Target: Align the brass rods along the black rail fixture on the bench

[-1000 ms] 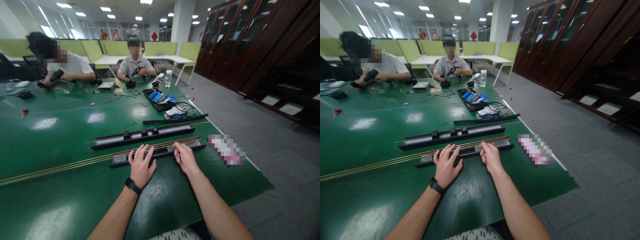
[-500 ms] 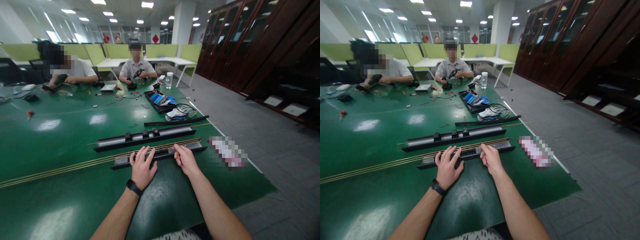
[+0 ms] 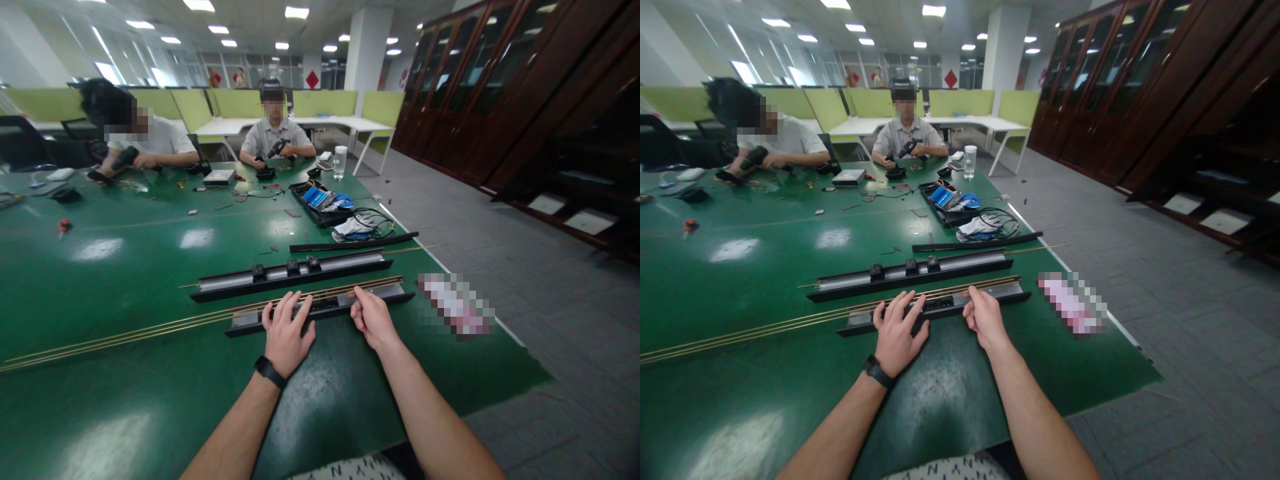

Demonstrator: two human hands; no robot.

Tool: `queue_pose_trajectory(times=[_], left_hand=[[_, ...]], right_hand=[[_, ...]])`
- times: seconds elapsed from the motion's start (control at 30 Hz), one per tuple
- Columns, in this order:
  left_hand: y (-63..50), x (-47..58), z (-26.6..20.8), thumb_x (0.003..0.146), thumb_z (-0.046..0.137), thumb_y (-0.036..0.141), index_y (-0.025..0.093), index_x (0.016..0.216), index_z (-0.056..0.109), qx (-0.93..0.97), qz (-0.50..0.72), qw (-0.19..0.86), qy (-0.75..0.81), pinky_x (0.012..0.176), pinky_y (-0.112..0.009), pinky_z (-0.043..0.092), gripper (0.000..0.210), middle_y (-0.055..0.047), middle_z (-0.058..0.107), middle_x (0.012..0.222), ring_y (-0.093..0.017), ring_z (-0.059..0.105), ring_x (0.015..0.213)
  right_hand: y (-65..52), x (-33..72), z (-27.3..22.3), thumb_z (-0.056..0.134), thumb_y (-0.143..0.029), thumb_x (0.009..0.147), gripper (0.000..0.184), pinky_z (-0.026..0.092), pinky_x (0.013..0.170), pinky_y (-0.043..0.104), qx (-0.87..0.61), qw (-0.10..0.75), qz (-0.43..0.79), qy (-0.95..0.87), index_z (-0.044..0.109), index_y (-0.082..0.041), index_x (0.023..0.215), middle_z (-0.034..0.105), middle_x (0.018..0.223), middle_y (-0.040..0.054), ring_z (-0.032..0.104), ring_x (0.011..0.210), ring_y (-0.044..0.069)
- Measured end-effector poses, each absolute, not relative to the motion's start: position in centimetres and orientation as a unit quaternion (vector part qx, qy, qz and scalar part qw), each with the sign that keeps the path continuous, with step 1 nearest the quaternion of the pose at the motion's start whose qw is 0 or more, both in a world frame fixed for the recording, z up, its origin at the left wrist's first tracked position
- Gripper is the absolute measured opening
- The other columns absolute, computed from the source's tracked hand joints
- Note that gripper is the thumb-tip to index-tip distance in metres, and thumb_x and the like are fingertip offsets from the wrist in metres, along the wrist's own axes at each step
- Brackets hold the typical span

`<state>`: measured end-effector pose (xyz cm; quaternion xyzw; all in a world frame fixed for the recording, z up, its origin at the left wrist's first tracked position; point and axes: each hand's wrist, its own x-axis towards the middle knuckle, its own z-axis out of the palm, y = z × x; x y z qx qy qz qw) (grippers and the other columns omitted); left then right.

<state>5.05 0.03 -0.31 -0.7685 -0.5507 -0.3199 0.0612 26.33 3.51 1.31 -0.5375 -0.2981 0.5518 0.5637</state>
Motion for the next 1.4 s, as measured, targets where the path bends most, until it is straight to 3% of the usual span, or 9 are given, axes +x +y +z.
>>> queue_pose_trajectory(times=[1.4], left_hand=[[0.18,5.03,-0.60,0.094,0.058,0.033,0.033,0.141,0.056,-0.765,-0.329,0.085,-0.547,0.119,-0.051,0.017,0.047,-0.008,0.058,0.146,-0.028,0.050,0.137]], right_hand=[[3.65,26.16,0.78,0.061,-0.054,0.086,0.041,0.017,0.029,0.018,-0.547,0.563,0.522,-0.333,0.066,-0.013,0.084,0.055,0.042,-0.0013,0.036,0.025,0.007]])
